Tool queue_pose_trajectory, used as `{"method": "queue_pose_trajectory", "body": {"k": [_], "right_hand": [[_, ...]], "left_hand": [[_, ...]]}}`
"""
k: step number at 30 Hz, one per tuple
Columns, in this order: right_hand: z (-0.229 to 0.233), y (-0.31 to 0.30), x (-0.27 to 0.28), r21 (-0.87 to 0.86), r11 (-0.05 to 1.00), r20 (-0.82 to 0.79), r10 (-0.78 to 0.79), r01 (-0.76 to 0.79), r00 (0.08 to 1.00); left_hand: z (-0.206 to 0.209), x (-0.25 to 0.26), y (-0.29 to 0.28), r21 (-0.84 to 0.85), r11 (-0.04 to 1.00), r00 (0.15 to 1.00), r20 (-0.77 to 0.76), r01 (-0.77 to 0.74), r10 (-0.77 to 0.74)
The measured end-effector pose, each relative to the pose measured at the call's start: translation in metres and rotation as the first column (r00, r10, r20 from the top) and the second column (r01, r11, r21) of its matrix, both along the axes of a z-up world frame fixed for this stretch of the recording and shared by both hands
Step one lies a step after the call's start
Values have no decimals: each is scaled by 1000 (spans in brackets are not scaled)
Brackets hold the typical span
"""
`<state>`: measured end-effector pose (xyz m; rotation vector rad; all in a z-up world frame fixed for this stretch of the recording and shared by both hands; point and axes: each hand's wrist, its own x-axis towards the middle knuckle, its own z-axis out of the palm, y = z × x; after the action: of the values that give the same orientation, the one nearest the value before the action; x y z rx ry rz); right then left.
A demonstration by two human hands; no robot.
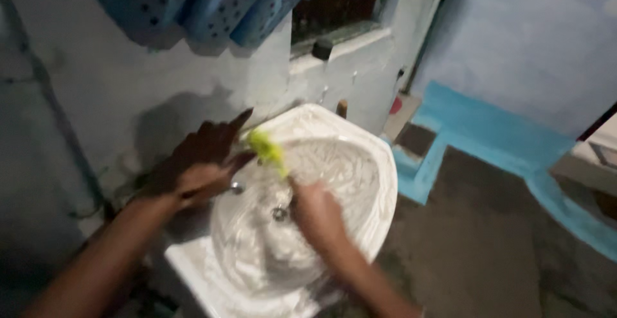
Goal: The person uses a yellow brush to scrub the inside of a white bathroom sink, the faucet, and the drainpipe underneath. They repeatedly scrub the basin and the plumbing while a dog lies on the floor nearby.
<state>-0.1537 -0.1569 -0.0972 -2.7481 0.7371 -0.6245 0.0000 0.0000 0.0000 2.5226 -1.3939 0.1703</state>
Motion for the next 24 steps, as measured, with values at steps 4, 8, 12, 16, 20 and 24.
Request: {"method": "queue_pose_trajectory", "body": {"k": [4,8,12,16,20,24], "right_hand": [[0,-8,-2,-135,991,15,1,1,1000],[42,-51,16,-274,954,57,-106,118,993],[-4,-13,6,-284,959,-39,-21,9,999],[17,-43,20,-491,871,81,38,7,996],[43,-71,43,-407,906,78,-95,119,992],[13,-41,35,-400,917,14,-8,13,1000]], "left_hand": [[-3,2,-3,-75,993,995,30,95,-92],[0,9,-6,-66,994,994,72,92,-87],[-11,4,-1,-119,989,991,107,87,-74],[-6,2,-1,64,996,997,49,62,-65],[7,0,-5,126,992,999,27,26,-29],[9,-7,1,210,978,1000,-25,17,-12]]}}
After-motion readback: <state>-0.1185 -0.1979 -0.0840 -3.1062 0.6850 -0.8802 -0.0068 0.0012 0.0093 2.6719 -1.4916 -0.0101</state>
